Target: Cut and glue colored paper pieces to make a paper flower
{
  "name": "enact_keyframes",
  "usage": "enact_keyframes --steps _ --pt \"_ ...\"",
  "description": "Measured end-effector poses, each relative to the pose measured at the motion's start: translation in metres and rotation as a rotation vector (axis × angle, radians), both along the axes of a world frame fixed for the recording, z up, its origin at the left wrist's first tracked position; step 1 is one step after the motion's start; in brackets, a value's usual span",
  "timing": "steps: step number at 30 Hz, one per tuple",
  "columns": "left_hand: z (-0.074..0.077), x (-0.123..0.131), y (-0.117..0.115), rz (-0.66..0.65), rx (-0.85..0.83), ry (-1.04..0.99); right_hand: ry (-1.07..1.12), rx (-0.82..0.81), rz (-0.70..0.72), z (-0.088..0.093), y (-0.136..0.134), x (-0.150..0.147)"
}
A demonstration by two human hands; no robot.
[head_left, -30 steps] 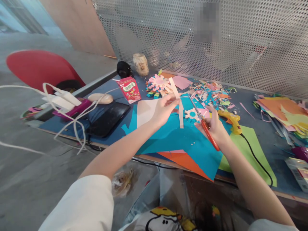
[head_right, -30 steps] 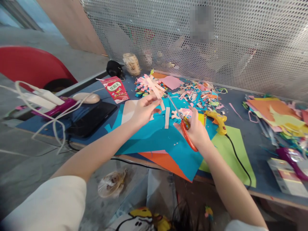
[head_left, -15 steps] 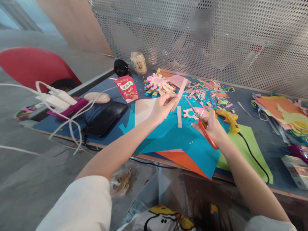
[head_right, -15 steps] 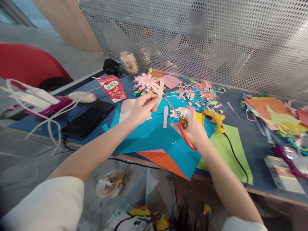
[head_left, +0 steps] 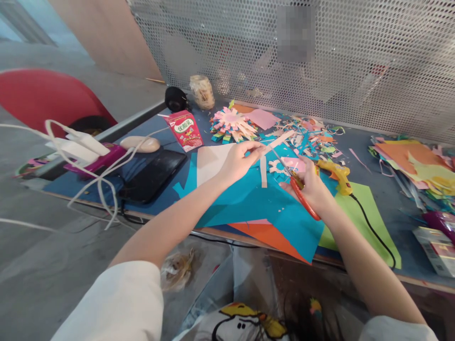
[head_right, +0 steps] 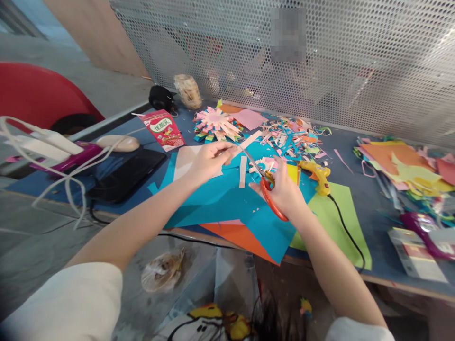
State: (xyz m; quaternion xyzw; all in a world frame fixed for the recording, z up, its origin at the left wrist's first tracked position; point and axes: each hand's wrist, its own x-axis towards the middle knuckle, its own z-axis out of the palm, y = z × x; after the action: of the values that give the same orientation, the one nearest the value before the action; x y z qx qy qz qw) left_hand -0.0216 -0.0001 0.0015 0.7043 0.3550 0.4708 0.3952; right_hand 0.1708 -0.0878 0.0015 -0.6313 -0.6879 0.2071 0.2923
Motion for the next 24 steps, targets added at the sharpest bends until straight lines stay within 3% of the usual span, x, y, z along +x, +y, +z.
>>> enact_keyframes --steps 10,24 --pt "0.0019 0.0006 -0.0031 -0.052 -0.102 -0.032 0.044 -0.001 0.015 0.0004 -0.0003 -0.0012" --pt "-0.0027 -0.0029 0.0016 -0.080 -0.049 0.016 0.015 0.004 0.015 0.0016 -0.0003 -0.0004"
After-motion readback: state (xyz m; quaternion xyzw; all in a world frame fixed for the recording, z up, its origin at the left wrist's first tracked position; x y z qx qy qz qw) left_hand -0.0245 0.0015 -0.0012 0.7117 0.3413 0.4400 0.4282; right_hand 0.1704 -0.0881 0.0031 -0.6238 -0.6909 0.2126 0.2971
